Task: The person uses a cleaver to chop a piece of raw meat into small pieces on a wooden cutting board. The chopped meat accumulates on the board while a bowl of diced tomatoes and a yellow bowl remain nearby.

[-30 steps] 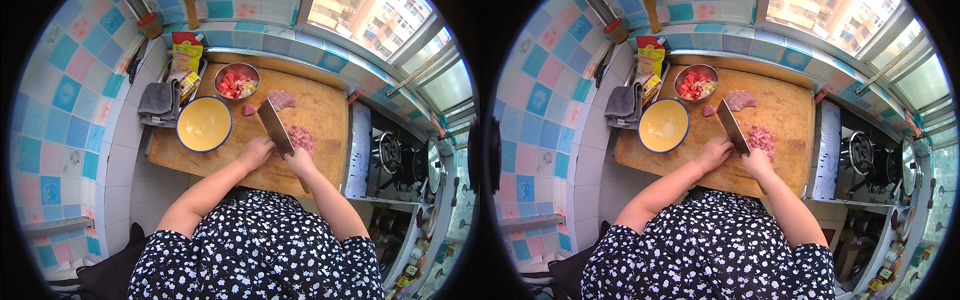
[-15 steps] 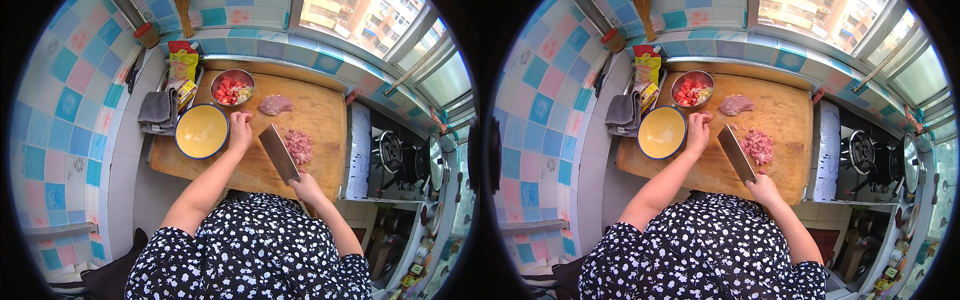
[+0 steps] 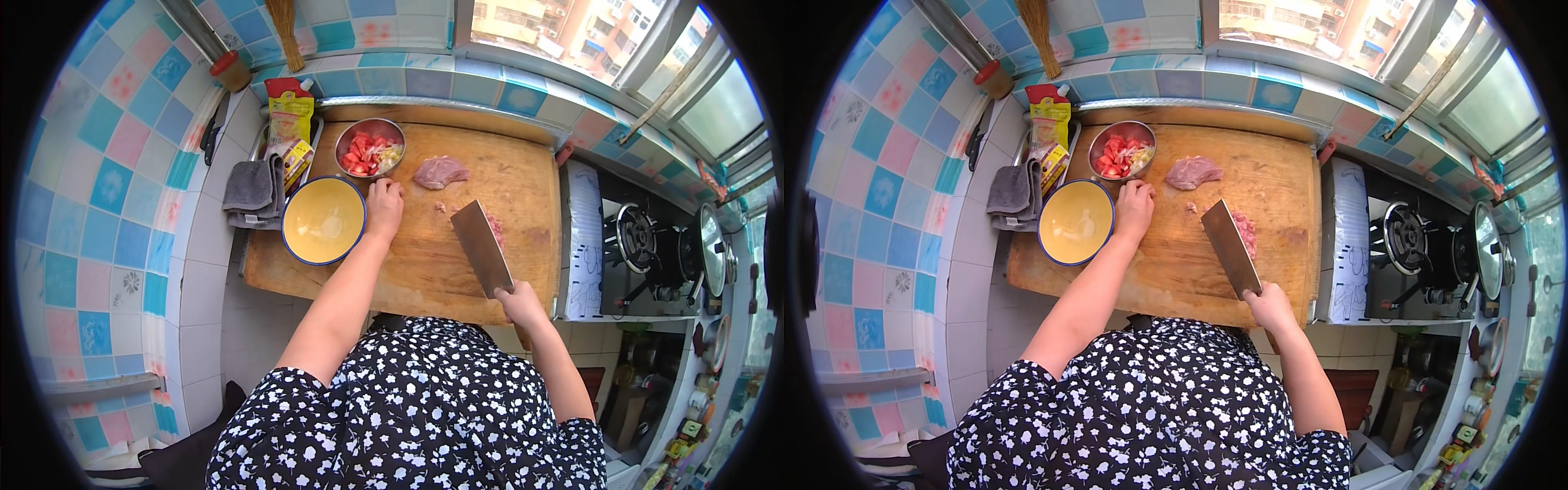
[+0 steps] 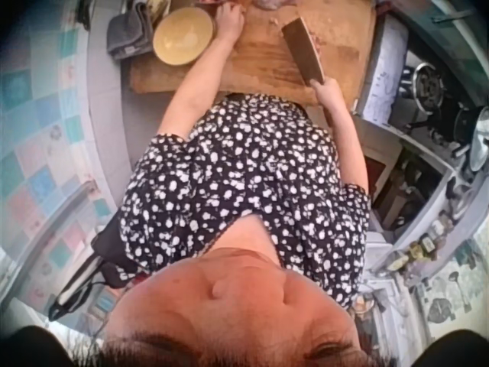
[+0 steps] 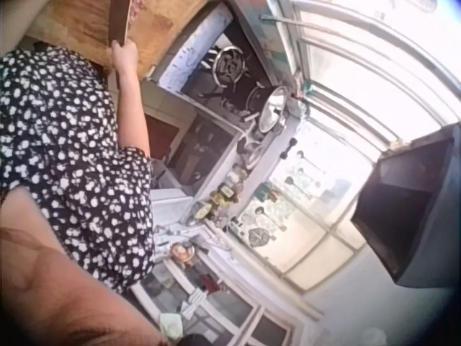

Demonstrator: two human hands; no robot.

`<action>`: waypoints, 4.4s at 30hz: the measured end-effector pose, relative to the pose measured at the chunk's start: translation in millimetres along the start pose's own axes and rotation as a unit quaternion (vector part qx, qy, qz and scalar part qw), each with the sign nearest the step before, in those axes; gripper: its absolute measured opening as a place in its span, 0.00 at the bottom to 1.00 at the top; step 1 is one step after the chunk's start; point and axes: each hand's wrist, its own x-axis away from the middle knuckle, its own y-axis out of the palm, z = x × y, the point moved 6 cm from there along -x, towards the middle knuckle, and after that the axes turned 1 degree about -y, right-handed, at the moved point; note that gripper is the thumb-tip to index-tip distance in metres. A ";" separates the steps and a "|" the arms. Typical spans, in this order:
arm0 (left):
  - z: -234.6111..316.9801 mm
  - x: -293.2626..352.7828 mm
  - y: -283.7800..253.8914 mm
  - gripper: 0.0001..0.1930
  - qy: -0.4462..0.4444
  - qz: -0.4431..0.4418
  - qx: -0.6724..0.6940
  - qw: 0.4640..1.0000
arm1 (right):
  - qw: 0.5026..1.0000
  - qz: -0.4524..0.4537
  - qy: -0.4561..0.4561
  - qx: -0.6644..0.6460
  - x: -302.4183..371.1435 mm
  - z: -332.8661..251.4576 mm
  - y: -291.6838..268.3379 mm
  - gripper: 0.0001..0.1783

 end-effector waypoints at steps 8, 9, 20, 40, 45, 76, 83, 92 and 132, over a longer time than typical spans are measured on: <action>94.4 42.9 -47.3 0.12 0.204 -0.050 0.053 0.976 | 1.000 0.009 -0.016 -0.013 -5.4 7.3 3.9 0.17; 102.2 58.6 -41.0 0.13 0.248 -0.102 0.050 0.962 | 1.000 0.008 -0.014 -0.015 -5.7 7.6 3.4 0.17; 88.9 57.6 -32.6 0.11 0.181 -0.166 0.196 0.949 | 0.999 0.015 -0.027 0.039 -5.0 6.0 3.2 0.18; 93.8 73.5 -33.1 0.09 0.200 -0.132 0.172 0.956 | 0.931 0.058 -0.155 0.325 2.3 -73.4 11.4 0.14; 94.1 70.9 -32.9 0.07 0.178 -0.130 0.193 0.956 | 0.935 0.024 -0.105 0.337 -6.7 -77.3 15.1 0.14; 92.7 96.9 -40.4 0.09 0.211 -0.066 0.182 0.958 | 0.952 0.032 -0.123 0.278 18.8 -79.6 -1.4 0.17; 97.1 92.6 -43.6 0.09 0.204 -0.086 0.177 0.959 | 0.942 -0.001 -0.096 0.321 9.4 -68.3 12.8 0.17; 100.1 90.7 -42.9 0.10 0.185 -0.098 0.182 0.961 | 0.944 -0.020 -0.087 0.317 -8.9 -70.6 23.1 0.17; 96.7 92.9 -50.0 0.07 0.193 -0.074 0.137 0.969 | 0.950 -0.038 -0.037 0.306 10.0 -63.0 14.0 0.26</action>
